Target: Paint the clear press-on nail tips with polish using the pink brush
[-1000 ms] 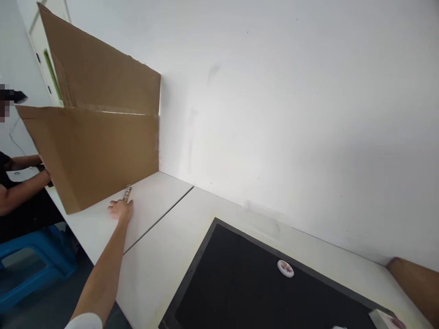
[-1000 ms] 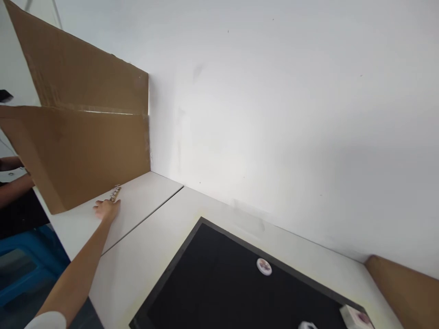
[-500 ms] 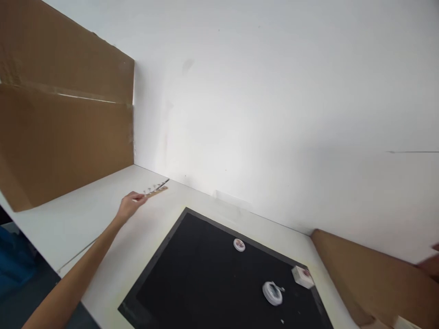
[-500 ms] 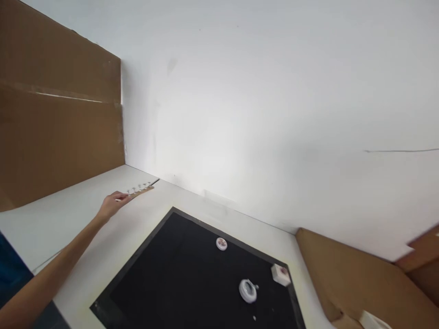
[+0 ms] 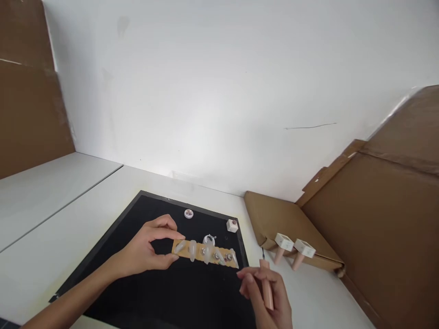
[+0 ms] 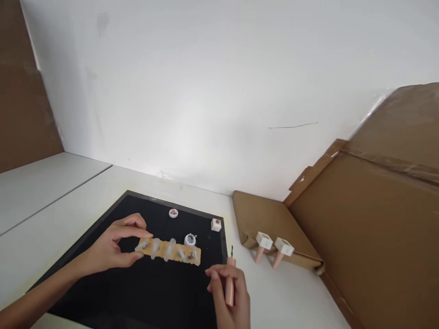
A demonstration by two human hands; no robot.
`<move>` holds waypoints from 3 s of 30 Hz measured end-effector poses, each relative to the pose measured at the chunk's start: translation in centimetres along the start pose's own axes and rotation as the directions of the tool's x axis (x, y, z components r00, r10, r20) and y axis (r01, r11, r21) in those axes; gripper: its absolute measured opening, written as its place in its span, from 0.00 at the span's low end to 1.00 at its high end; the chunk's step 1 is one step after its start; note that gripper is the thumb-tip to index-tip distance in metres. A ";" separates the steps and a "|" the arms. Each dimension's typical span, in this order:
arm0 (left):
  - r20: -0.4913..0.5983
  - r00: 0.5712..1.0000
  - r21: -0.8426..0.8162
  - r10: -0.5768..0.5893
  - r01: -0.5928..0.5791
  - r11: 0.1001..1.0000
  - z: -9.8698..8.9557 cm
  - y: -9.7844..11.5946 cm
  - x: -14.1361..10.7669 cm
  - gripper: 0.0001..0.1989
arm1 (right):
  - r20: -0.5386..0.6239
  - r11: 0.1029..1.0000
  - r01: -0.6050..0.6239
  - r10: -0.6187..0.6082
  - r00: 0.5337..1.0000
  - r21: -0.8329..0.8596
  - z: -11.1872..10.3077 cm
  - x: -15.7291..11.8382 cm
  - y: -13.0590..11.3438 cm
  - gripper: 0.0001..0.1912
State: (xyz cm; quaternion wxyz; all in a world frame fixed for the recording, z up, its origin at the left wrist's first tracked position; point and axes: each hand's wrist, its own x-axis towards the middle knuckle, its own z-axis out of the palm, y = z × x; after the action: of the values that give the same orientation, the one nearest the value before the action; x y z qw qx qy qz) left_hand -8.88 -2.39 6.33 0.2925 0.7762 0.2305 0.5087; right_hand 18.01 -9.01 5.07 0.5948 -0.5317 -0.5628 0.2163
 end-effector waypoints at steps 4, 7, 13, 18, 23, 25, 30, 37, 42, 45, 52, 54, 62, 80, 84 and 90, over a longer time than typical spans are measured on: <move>0.021 1.000 0.028 0.017 -0.017 0.999 2.1 -0.5 -0.3 0.22 | 0.130 0.996 -0.010 -0.003 0.992 0.094 -1.7 3.2 0.5 0.10; 0.056 0.998 0.046 0.008 -0.011 0.999 3.9 -1.1 -0.5 0.21 | 0.191 0.992 -0.053 0.030 0.981 0.117 -1.7 5.0 1.4 0.11; 0.140 0.989 0.066 -0.045 0.036 0.997 6.6 -2.7 -1.1 0.19 | 0.320 0.981 -0.157 0.113 0.941 0.116 -0.5 6.9 4.1 0.13; 0.182 0.981 0.101 -0.073 0.055 0.993 7.3 -3.3 -1.9 0.18 | 0.368 0.981 -0.183 0.147 0.918 0.067 -0.5 7.2 6.7 0.12; 0.265 0.956 0.143 -0.123 0.087 0.986 7.9 -3.7 -2.7 0.17 | 0.414 0.983 -0.183 0.168 0.895 -0.003 -0.4 6.6 8.3 0.10; 0.297 0.943 0.151 -0.151 0.110 0.982 8.2 -4.0 -3.0 0.17 | 0.427 0.983 -0.180 0.173 0.888 -0.024 -0.3 6.4 8.7 0.10; 0.344 0.908 0.218 -0.239 0.171 0.961 8.6 -4.8 -3.2 0.15 | 0.437 0.984 -0.171 0.178 0.882 -0.056 -0.2 6.4 9.0 0.10; 0.354 0.883 0.315 -0.309 0.198 0.928 8.6 -5.4 -3.0 0.16 | 0.423 0.987 -0.149 0.158 0.892 -0.053 -0.5 6.5 8.7 0.09; 0.343 0.879 0.373 -0.331 0.196 0.907 8.9 -5.5 -3.1 0.16 | 0.410 0.990 -0.129 0.138 0.902 -0.049 -0.6 6.5 8.5 0.11; 0.343 0.878 0.392 -0.333 0.189 0.900 8.9 -5.6 -3.1 0.15 | 0.400 0.993 -0.112 0.122 0.908 -0.048 -0.7 6.5 8.5 0.11; 0.304 0.873 0.431 -0.381 0.230 0.872 9.4 -5.5 -3.4 0.13 | 0.383 0.996 -0.077 0.090 0.919 -0.050 -1.0 6.5 8.4 0.11; 0.277 0.872 0.445 -0.403 0.255 0.858 9.9 -5.3 -3.5 0.13 | 0.367 0.997 -0.059 0.072 0.928 -0.048 -1.2 6.6 8.4 0.11; 0.227 0.880 0.373 -0.417 0.317 0.872 8.3 -5.1 -2.9 0.22 | 0.146 0.998 0.063 -0.058 0.988 -0.029 -4.1 8.2 6.6 0.15; -0.321 0.847 0.193 -0.425 0.497 0.846 8.7 -7.2 0.4 0.09 | -0.343 0.871 0.065 -0.260 0.903 -0.487 -8.9 10.8 7.2 0.13; -0.353 0.830 0.170 -0.432 0.511 0.842 9.1 -6.4 0.2 0.10 | -0.450 0.824 -0.034 -0.274 0.850 -0.565 -10.7 11.5 7.1 0.14; -0.384 0.811 0.126 -0.442 0.520 0.845 9.0 -5.8 0.4 0.10 | -0.535 0.803 -0.152 -0.231 0.813 -0.577 -13.1 11.8 7.9 0.16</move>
State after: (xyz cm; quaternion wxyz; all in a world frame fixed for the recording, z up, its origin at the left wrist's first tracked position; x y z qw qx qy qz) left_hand -0.77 0.10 -0.25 0.2782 0.6199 0.5235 0.5142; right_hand 35.70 -1.29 5.96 0.5445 -0.7180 -0.4040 -0.1571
